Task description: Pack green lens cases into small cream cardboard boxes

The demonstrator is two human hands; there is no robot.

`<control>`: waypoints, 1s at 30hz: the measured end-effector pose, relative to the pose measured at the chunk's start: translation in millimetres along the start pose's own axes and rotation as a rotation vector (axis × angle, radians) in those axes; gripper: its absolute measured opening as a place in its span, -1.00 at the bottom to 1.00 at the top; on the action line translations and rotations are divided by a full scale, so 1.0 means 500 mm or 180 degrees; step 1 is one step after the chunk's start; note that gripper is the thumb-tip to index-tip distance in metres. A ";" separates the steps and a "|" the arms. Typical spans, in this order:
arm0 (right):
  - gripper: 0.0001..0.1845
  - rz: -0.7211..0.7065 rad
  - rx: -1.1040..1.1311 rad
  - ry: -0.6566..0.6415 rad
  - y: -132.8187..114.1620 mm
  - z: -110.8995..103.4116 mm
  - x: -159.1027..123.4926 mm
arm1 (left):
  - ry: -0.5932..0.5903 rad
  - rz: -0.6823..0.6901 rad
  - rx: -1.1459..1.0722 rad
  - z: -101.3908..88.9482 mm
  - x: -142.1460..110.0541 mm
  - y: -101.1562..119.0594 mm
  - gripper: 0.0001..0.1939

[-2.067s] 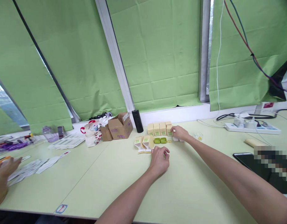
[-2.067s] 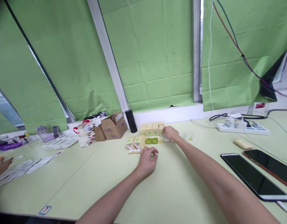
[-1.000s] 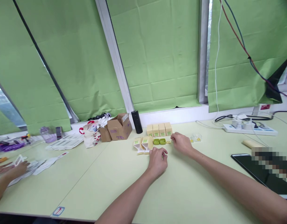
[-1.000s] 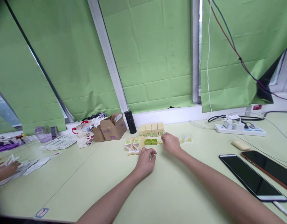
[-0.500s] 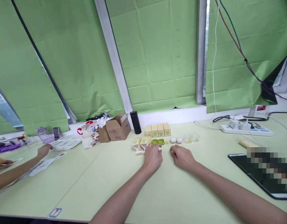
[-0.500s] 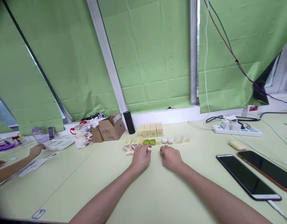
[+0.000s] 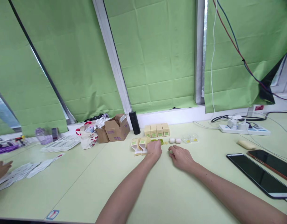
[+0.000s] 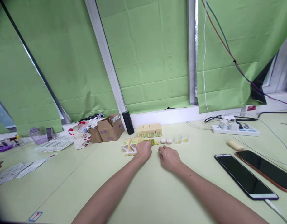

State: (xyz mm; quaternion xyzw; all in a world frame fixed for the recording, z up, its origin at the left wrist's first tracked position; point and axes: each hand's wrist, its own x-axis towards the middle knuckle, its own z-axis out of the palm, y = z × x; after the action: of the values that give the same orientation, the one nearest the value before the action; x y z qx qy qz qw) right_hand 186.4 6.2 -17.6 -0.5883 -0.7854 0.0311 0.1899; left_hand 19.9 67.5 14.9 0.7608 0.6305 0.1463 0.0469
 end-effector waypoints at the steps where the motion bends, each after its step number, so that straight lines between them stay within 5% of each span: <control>1: -0.80 0.0004 0.0000 0.0001 0.000 0.000 0.000 | -0.0005 -0.0006 0.0106 0.002 0.003 0.001 -0.76; 8: -0.76 0.0035 0.0077 0.0087 0.004 -0.001 0.001 | 0.0015 0.0209 0.0722 -0.008 -0.019 0.003 -0.64; 18: -0.53 -0.0132 0.1157 0.0763 0.018 0.013 0.003 | -0.0048 0.0763 0.1044 -0.048 -0.133 0.024 -0.65; 23: -0.62 -0.0766 0.1799 0.1012 0.014 0.014 0.003 | 0.0450 0.1133 0.1011 -0.035 -0.164 0.005 -0.75; 30: -0.62 -0.0965 0.2268 0.1599 0.004 -0.009 -0.005 | 0.1686 0.1793 -0.0431 -0.022 -0.151 -0.050 -0.76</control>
State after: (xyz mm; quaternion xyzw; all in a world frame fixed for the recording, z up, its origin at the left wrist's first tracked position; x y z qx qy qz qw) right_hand 190.4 3.4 -14.5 -0.3540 -0.7326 0.1274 0.5672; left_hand -18.8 -2.2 6.6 0.8351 0.3762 0.3861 -0.1094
